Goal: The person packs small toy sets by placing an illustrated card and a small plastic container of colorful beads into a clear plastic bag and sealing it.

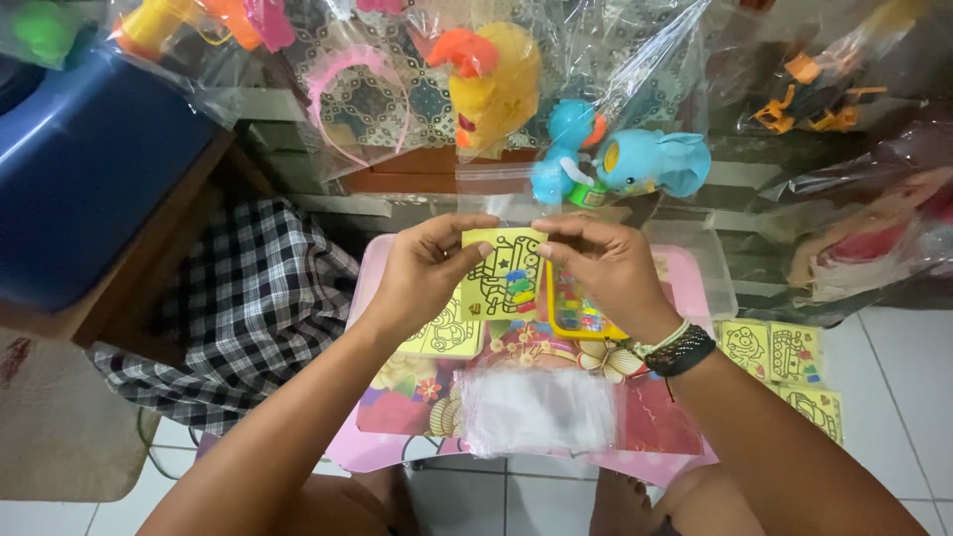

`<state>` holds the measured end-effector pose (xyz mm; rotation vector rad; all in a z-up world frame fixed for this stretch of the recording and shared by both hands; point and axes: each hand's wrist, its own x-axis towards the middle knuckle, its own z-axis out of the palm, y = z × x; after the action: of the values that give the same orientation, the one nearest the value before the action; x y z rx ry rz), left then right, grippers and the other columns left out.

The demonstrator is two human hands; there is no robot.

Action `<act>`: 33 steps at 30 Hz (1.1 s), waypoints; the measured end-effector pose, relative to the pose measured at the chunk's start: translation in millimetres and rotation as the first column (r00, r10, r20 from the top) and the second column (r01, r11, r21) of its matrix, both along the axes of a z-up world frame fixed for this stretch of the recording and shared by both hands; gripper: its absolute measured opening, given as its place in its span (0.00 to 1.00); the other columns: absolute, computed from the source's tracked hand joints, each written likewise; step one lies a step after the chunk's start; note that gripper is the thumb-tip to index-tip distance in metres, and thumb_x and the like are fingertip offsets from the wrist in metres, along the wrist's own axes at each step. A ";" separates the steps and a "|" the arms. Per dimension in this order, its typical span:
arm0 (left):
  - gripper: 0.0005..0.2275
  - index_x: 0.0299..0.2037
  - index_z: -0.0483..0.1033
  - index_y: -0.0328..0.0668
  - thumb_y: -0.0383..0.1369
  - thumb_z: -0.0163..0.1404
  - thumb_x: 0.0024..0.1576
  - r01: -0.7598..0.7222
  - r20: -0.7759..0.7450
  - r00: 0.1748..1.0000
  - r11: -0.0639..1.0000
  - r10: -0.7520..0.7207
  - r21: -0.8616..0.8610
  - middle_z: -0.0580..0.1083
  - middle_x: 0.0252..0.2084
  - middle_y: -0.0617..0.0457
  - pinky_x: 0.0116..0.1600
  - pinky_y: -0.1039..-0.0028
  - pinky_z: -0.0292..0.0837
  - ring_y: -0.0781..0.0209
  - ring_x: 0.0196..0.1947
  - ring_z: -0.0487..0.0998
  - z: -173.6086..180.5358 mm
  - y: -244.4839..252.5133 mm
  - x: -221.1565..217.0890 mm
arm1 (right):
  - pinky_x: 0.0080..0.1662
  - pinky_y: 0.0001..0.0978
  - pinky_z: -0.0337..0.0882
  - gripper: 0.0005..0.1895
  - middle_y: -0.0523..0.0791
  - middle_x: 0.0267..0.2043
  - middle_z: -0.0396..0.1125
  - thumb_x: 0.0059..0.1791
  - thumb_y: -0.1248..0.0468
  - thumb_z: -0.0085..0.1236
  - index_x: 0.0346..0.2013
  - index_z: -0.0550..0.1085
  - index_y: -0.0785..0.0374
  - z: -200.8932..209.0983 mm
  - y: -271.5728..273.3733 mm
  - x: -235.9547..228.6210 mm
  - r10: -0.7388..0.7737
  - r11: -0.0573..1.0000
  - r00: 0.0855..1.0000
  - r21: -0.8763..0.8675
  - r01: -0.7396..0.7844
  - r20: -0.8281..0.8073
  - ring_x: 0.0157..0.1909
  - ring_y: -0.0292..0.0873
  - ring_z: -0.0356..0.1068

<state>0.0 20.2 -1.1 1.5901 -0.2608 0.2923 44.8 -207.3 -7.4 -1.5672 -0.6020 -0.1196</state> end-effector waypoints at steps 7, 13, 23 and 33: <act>0.16 0.54 0.80 0.37 0.19 0.58 0.54 0.058 -0.026 0.998 0.998 -0.059 -0.040 0.81 0.31 0.50 0.31 0.81 0.76 0.74 0.26 0.75 -17.0 4.9 9.0 | 0.46 0.26 0.76 0.13 0.49 0.39 0.77 0.47 0.72 0.68 0.47 0.82 0.66 1.4 -1.3 -0.7 -0.073 0.997 0.988 -0.031 0.070 -0.132 0.42 0.32 0.70; 0.14 0.51 0.82 0.38 0.20 0.58 0.55 0.004 -0.007 1.000 0.991 -0.003 0.136 0.66 0.16 0.62 0.26 0.88 0.58 0.77 0.19 0.62 -2.5 5.2 1.1 | 0.45 0.29 0.76 0.11 0.51 0.40 0.78 0.47 0.72 0.68 0.45 0.82 0.67 4.3 1.5 -1.8 -0.105 0.993 0.984 -0.061 0.098 -0.140 0.42 0.34 0.70; 0.09 0.43 0.86 0.51 0.30 0.61 0.53 -0.124 -0.061 0.986 0.924 0.156 0.362 0.66 0.13 0.61 0.27 0.80 0.60 0.73 0.17 0.63 -4.0 4.9 1.8 | 0.43 0.28 0.75 0.09 0.48 0.35 0.77 0.47 0.71 0.67 0.43 0.83 0.65 0.5 -1.0 1.4 -0.162 0.968 0.977 -0.216 0.130 -0.136 0.39 0.33 0.70; 0.07 0.41 0.84 0.39 0.30 0.61 0.54 -0.112 -0.117 0.978 0.910 0.172 0.400 0.82 0.44 0.46 0.57 0.50 0.74 0.38 0.51 0.81 -6.3 8.4 6.0 | 0.40 0.23 0.67 0.03 0.41 0.31 0.69 0.50 0.70 0.63 0.37 0.80 0.64 -20.2 -6.5 11.3 -0.111 0.969 0.991 -0.231 0.090 -0.079 0.36 0.31 0.64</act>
<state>6.0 28.6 -7.3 2.0242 -0.0867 0.2403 56.0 -213.8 -27.6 -1.8157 -0.4767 -0.0561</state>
